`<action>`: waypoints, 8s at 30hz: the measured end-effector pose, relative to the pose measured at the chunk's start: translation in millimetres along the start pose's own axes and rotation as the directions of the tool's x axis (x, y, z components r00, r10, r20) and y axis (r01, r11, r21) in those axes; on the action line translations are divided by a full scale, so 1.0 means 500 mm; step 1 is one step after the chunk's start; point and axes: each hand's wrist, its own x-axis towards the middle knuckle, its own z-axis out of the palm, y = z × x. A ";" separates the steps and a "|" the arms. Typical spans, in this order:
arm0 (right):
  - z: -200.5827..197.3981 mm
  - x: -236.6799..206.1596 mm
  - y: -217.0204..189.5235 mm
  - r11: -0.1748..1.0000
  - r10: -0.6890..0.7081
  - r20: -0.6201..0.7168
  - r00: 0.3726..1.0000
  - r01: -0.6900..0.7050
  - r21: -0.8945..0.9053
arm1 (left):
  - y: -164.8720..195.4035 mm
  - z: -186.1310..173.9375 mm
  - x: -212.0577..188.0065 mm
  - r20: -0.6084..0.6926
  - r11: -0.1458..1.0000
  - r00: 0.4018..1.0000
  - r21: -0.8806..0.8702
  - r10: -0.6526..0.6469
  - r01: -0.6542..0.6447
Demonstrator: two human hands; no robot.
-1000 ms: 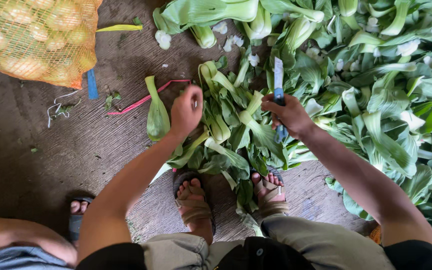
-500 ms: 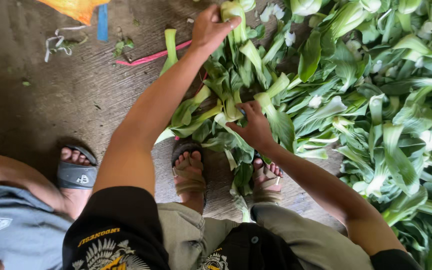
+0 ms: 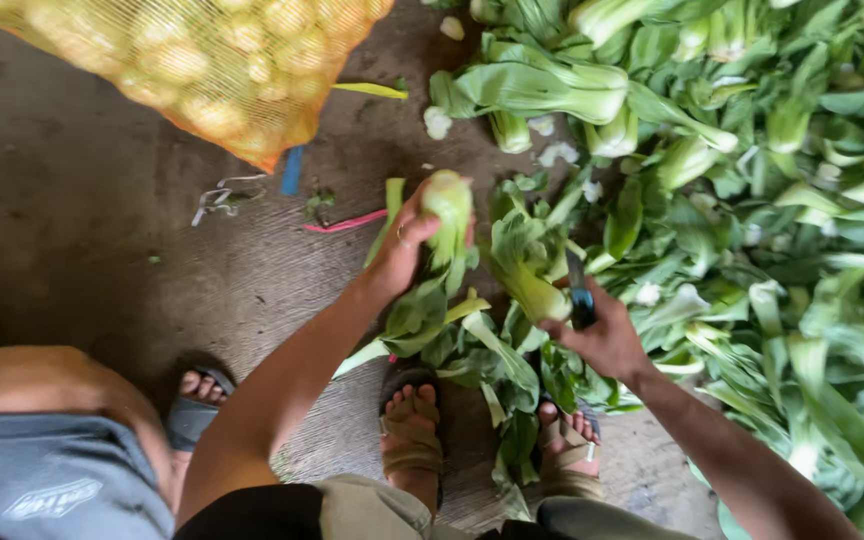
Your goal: The person sits on the floor of a produce workspace surrounded by piles of leafy green vegetables and trims them one at a time, using a small knife to cut the root ends off bok choy and tossing trimmed heads aside. They occasionally reach into surrounding piles to select the next vegetable and handle mesh bags of produce nearby.
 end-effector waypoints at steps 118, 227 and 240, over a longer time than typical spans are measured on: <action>-0.093 -0.061 -0.194 0.729 -0.672 -0.022 0.741 0.655 -0.197 | -0.048 0.119 -0.072 0.056 0.921 0.998 0.390 -0.034 0.009; -0.010 -0.020 -0.099 0.936 -0.039 -0.213 0.976 0.111 0.334 | -0.146 0.184 -0.097 0.115 0.898 0.993 0.439 -0.015 -0.038; -0.072 -0.014 -0.107 0.984 0.178 0.021 0.984 -0.177 -0.006 | -0.146 0.124 -0.071 0.252 0.964 0.951 0.236 -0.179 0.119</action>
